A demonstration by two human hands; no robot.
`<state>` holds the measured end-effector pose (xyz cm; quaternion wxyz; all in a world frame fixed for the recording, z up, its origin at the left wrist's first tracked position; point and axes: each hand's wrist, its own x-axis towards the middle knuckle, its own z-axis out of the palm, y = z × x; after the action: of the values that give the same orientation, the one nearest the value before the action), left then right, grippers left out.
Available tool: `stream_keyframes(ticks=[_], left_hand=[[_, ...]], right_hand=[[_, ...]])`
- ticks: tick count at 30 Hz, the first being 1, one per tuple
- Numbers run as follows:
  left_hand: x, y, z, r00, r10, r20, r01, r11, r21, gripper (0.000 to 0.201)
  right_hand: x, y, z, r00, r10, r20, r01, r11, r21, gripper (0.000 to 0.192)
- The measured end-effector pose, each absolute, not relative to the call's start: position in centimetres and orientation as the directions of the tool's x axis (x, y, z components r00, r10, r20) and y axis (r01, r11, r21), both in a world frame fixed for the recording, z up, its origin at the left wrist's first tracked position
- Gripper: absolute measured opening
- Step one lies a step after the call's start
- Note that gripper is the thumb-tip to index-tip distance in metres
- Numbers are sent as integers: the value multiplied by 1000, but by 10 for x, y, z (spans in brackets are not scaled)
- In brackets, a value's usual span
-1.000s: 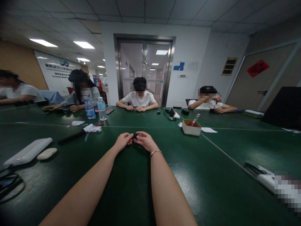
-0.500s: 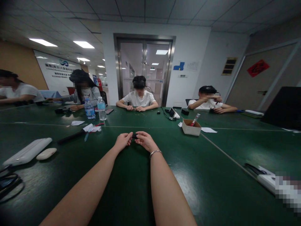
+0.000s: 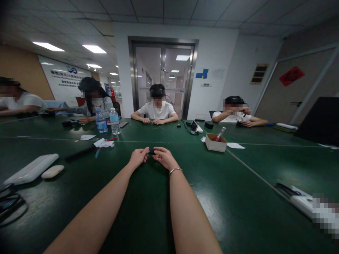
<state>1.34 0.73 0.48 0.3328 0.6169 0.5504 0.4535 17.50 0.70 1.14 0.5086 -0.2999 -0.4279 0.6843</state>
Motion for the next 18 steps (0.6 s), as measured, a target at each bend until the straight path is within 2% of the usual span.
stream_keyframes(ticks=[14, 18], left_hand=[[13, 7, 4, -21, 988, 156, 360, -138, 923, 50], [12, 9, 2, 22, 988, 156, 340, -154, 928, 47]], right_hand=[[174, 7, 12, -320, 947, 31, -418, -112, -902, 21], [175, 7, 11, -315, 949, 31, -424, -112, -899, 22]])
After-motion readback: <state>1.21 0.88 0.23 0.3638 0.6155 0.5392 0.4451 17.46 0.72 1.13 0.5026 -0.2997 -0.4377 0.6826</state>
